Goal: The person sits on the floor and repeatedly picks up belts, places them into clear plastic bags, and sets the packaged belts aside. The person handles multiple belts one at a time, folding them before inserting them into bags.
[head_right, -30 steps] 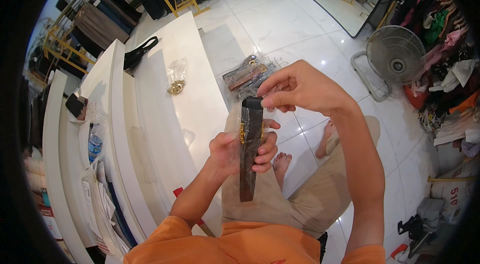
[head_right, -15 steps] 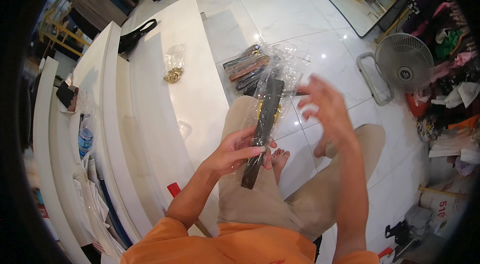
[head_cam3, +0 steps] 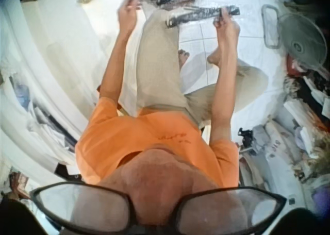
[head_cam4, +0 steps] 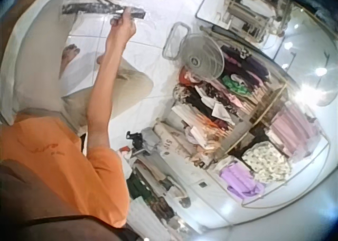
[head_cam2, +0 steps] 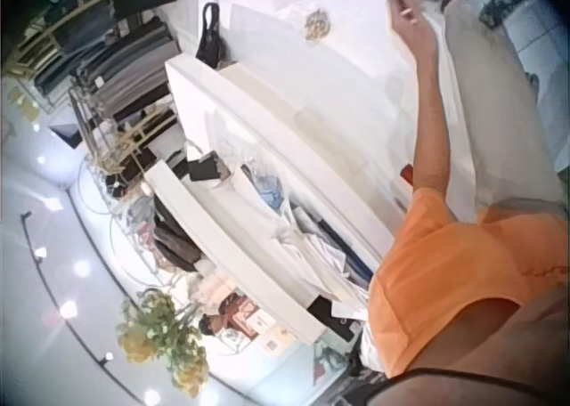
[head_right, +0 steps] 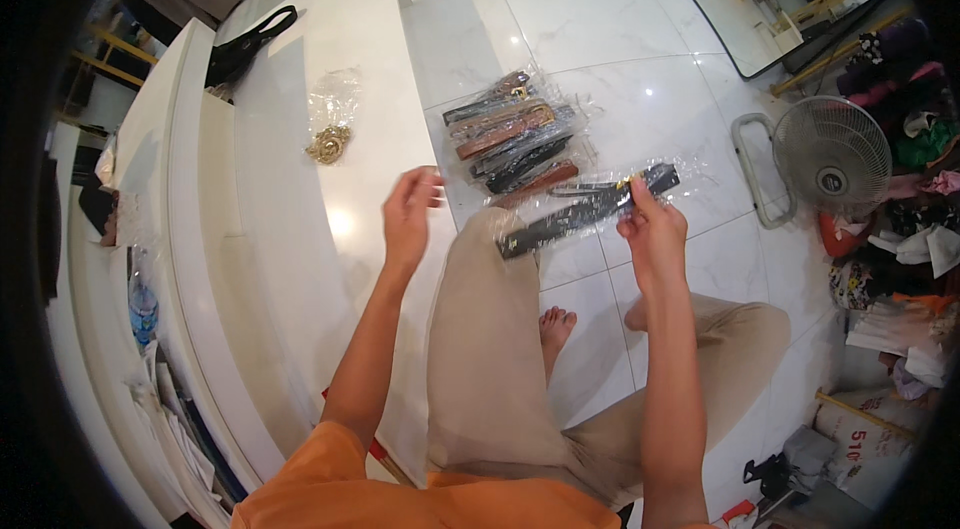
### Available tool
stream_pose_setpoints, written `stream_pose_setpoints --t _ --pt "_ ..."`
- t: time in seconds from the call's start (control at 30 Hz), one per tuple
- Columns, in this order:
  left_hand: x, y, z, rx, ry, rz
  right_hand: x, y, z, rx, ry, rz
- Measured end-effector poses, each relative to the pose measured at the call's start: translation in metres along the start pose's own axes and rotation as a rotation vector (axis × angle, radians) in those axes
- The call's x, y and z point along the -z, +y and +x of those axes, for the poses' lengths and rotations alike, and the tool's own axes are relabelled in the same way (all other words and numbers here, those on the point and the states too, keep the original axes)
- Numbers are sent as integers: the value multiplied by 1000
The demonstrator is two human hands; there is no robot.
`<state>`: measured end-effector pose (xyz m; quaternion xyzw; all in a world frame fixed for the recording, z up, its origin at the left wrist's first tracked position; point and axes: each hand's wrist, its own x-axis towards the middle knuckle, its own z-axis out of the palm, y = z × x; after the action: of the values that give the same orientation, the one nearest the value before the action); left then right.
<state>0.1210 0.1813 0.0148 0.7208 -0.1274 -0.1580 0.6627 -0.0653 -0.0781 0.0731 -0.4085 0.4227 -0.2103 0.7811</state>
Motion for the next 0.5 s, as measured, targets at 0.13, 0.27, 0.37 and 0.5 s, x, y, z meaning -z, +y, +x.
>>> stream_pose_setpoints --t 0.13,0.27,0.37,0.5 --pt "27 -90 22 56 313 -2 -16 32 86 -62 35 24" --pt "18 -89 15 -202 287 543 -57 80 177 -156 28 -33" --pt "15 -83 15 -213 324 567 -94 116 239 -228 66 -91" --pt "12 -85 20 -241 279 551 -103 164 304 -249 158 -232"
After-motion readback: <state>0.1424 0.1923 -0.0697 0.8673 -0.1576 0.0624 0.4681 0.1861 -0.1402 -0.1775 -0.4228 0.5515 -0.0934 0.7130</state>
